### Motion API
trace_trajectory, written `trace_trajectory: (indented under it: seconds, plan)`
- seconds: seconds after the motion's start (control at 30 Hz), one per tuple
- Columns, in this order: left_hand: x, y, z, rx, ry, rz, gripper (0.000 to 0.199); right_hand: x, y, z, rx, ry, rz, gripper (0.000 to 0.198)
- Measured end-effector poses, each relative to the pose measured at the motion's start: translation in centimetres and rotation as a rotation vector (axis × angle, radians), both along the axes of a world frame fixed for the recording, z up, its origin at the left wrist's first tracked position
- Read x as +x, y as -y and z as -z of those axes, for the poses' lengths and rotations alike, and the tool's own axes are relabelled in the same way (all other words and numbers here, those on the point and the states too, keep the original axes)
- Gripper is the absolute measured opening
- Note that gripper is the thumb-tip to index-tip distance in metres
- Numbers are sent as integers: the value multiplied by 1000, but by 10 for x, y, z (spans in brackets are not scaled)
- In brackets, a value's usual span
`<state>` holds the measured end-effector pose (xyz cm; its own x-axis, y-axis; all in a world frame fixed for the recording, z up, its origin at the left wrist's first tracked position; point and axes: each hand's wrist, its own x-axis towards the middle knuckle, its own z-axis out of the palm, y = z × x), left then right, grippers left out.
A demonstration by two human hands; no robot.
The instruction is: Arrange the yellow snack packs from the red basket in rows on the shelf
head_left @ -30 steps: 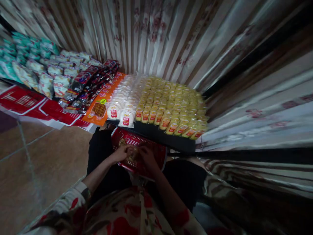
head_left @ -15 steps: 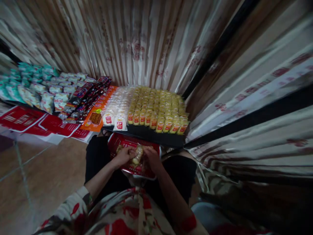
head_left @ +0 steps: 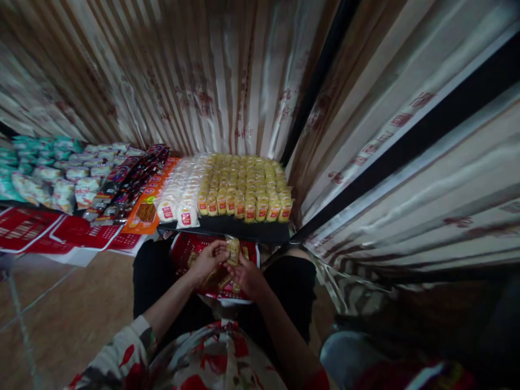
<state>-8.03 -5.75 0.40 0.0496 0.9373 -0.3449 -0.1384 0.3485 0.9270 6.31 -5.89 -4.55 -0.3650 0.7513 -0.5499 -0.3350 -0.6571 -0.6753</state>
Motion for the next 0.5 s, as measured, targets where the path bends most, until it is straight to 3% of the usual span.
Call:
trace_trajectory:
  seconds: [0.17,0.37,0.5]
  plan:
    - [8,-1,-12,56,-114,19,30,6,-2,-5,147,97,208,35]
    - [12,-2,-30,-123,144,-2,36,18,-12,-25,311,157,321,46]
    - [12,-3,-32,-102,219,-25,37,24,-16,-35,375,199,405,51]
